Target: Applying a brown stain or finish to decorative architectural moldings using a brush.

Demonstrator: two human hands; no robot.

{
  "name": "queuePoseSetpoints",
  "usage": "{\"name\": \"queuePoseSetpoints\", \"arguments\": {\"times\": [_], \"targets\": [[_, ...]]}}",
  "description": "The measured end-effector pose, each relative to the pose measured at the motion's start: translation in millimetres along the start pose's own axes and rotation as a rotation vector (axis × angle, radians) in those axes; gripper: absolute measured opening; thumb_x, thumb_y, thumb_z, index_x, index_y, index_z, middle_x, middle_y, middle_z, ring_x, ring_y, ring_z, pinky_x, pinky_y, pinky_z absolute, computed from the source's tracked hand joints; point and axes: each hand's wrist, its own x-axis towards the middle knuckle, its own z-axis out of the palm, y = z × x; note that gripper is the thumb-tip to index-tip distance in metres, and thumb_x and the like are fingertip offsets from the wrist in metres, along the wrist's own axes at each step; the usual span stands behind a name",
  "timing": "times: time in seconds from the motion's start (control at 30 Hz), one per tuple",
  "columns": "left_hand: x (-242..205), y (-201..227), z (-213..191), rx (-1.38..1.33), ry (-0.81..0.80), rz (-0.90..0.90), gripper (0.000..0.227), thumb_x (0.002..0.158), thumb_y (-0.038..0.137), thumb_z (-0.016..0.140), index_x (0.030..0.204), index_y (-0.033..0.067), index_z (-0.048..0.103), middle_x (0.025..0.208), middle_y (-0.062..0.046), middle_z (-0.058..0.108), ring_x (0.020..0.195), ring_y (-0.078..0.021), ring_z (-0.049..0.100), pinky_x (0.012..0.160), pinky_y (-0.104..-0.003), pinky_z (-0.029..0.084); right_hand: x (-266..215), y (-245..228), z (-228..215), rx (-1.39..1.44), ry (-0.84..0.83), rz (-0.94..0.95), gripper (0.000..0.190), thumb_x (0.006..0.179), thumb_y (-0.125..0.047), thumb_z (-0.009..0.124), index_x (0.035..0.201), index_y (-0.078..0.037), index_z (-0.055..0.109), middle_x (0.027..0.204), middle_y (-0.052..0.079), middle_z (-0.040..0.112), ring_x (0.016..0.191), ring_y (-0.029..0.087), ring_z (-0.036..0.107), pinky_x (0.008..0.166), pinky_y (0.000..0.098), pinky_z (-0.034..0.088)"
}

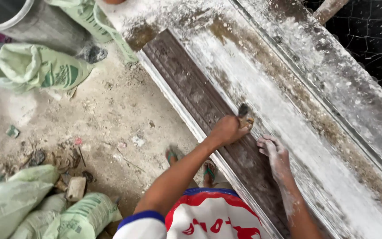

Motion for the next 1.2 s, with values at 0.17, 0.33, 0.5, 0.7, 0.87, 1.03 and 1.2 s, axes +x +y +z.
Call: {"name": "queuePoseSetpoints", "arguments": {"times": [0.17,0.33,0.5,0.7,0.87,1.03,1.2], "targets": [[83,-52,-92,0.244,-0.167,-0.046,0.028,0.096,0.037,0.058,0.101,0.0146,0.074,0.09,-0.014,0.075,0.075,-0.0299,0.076,0.065,-0.046,0.062,19,-1,26,0.03,0.136,0.024,0.032,0.107,-0.018,0.047,0.131,0.001,0.058,0.122,0.015,0.07,0.109,0.022,0.069,0.093,0.0341,0.056],[142,-138,-206,0.34,0.09,0.108,0.031,0.085,0.042,0.074,0.104,0.0176,0.077,0.081,-0.015,0.074,0.072,-0.0346,0.071,0.063,-0.05,0.058,30,-1,85,0.047,0.365,0.064,0.029,0.108,-0.013,0.048,0.13,0.002,0.059,0.121,0.014,0.069,0.109,0.022,0.068,0.091,0.0329,0.056],[195,-193,-308,0.456,-0.123,-0.029,0.04,0.096,0.047,0.068,0.096,0.0077,0.076,0.078,-0.015,0.073,0.067,-0.0285,0.071,0.062,-0.047,0.058,44,-42,165,0.102,0.56,0.136,0.029,0.109,-0.013,0.047,0.131,0.001,0.058,0.123,0.014,0.068,0.111,0.022,0.068,0.092,0.0336,0.057],[252,-262,-369,0.558,-0.168,0.122,0.043,0.097,0.048,0.063,0.086,0.0082,0.074,0.07,-0.012,0.067,0.055,-0.0248,0.065,0.052,-0.046,0.056,42,-65,199,0.103,0.681,0.177,0.03,0.109,-0.01,0.046,0.135,0.003,0.055,0.127,0.018,0.067,0.114,0.025,0.068,0.094,0.0377,0.058],[264,-255,-418,0.735,-0.101,0.448,0.05,0.088,0.056,0.068,0.08,0.0073,0.075,0.062,-0.012,0.062,0.049,-0.0264,0.061,0.052,-0.045,0.054,4,-59,193,0.024,0.785,0.246,0.034,0.109,-0.009,0.046,0.14,0.002,0.055,0.13,0.019,0.066,0.117,0.026,0.068,0.098,0.0375,0.059],[237,-203,-363,0.336,-0.64,0.186,0.029,0.099,0.044,0.06,0.111,0.0227,0.075,0.054,-0.013,0.055,0.042,-0.026,0.048,0.039,-0.036,0.046,-58,-3,188,0.241,0.988,0.241,0.028,0.113,-0.012,0.049,0.137,0.0,0.055,0.128,0.016,0.067,0.114,0.025,0.067,0.094,0.0382,0.057],[188,-166,-202,0.136,-0.495,0.668,0.035,0.096,0.033,0.062,0.107,0.0012,0.071,0.062,-0.01,0.066,0.042,-0.0201,0.061,0.038,-0.035,0.053,-109,27,193,0.378,1.111,0.238,0.023,0.112,-0.012,0.052,0.133,-0.003,0.057,0.122,0.013,0.067,0.108,0.023,0.067,0.092,0.0382,0.057]]}}
